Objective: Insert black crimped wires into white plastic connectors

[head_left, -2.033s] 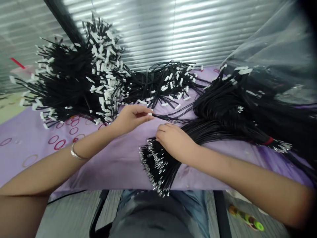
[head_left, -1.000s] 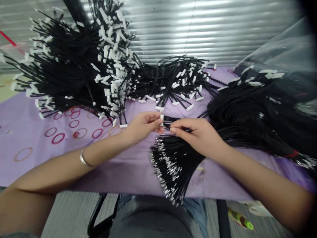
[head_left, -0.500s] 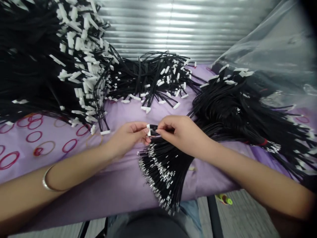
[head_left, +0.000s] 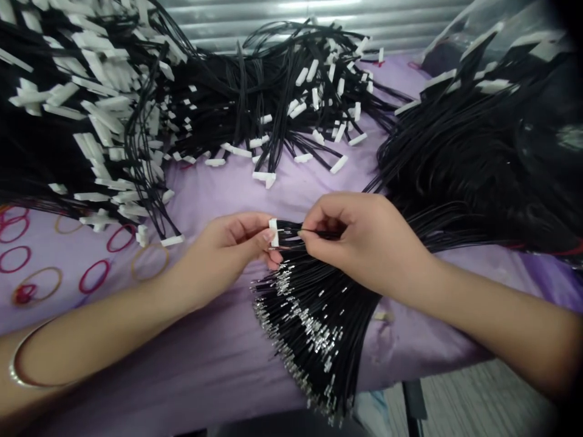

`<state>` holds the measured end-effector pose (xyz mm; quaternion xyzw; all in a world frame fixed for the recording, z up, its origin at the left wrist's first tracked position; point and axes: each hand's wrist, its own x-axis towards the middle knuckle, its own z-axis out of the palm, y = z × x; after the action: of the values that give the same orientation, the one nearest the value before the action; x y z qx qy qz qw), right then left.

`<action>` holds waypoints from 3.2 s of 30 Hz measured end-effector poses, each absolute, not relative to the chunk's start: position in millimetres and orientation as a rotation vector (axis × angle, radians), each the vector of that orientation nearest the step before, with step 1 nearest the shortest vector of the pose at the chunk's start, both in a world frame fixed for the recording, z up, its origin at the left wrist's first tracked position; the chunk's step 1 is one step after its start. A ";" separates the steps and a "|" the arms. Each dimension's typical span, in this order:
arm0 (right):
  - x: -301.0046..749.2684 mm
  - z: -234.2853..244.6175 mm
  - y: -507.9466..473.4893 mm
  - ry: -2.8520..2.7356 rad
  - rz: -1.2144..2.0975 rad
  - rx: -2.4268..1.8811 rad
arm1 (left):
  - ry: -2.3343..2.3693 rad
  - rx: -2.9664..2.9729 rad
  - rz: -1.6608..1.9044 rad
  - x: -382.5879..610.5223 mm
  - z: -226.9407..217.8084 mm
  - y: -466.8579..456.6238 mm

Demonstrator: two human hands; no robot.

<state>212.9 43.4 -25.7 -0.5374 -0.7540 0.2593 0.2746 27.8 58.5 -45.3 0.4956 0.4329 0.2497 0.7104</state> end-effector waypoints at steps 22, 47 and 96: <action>215.8 -30.5 36.2 -2.235 0.348 -1.312 | 1.003 1.128 0.546 28.7 -44.4 59.8; 221.7 -41.5 35.9 -2.417 0.276 -1.034 | 0.948 0.996 0.542 29.7 -44.2 57.7; 209.9 -37.0 32.5 -2.412 0.166 -1.264 | 0.892 1.000 0.455 23.0 -45.7 67.2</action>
<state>209.9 32.5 -37.0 -0.4535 -0.8653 0.0594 0.2051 23.0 67.2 -45.7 0.4593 0.4099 0.2091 0.7598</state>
